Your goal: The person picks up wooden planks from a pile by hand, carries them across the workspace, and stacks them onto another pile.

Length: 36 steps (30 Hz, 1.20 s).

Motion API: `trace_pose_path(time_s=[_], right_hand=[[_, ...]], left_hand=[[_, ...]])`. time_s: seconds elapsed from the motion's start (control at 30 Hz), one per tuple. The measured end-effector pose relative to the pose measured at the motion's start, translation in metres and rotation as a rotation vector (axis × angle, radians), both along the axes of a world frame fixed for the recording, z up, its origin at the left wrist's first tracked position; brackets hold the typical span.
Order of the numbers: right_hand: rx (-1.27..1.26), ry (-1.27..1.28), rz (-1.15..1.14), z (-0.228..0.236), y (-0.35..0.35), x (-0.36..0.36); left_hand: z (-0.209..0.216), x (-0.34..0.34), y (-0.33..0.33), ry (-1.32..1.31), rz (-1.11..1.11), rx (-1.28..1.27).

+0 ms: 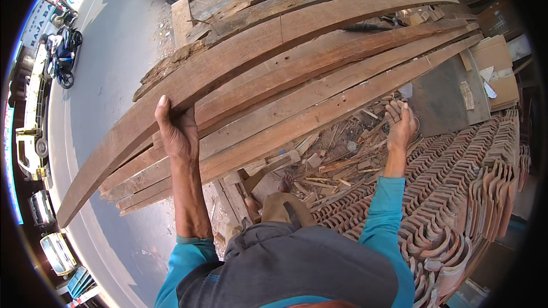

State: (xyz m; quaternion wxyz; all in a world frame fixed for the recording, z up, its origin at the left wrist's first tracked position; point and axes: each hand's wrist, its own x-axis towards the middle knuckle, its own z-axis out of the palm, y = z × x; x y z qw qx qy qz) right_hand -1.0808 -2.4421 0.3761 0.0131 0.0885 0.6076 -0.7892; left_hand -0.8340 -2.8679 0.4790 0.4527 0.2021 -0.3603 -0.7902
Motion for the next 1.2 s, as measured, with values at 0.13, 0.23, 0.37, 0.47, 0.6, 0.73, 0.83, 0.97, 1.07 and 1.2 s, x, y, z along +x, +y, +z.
trace_pose_path(time_s=[0.13,0.23,0.37,0.47,0.6,0.73,0.83,0.97,1.07,1.2], right_hand=[[0.004,-0.17,-0.108,-0.031,0.064,0.054],[0.017,-0.262,-0.2,-0.05,0.108,0.092],[0.026,-0.34,-0.271,-0.066,0.143,0.122],[0.075,-0.41,-0.264,-0.075,0.148,0.143],[0.048,-0.469,-0.232,-0.103,0.126,0.153],[0.11,-0.492,-0.065,-0.11,0.062,0.142],[0.189,-0.383,0.046,-0.101,0.021,0.137],[0.261,-0.185,0.174,-0.085,-0.017,0.138],[0.419,-0.054,0.235,-0.063,-0.065,0.16],[0.449,0.159,0.481,-0.045,-0.142,0.221]], left_hand=[[-0.021,-0.071,-0.013,0.042,-0.129,0.021],[-0.047,-0.119,-0.025,0.039,-0.146,0.048],[-0.051,-0.157,-0.031,-0.161,-0.519,0.077],[-0.039,-0.132,-0.019,-0.815,-0.98,-0.172],[-0.026,-0.055,0.01,-0.86,-0.678,-0.537],[-0.037,0.039,0.015,-0.794,-0.33,-0.506],[-0.045,0.113,0.038,-0.893,-0.291,-0.383],[-0.082,0.215,0.075,-0.981,-0.29,-0.405],[-0.092,0.28,0.108,-1.104,-0.341,-0.33],[-0.084,0.357,0.129,-1.146,-0.341,-0.473]])
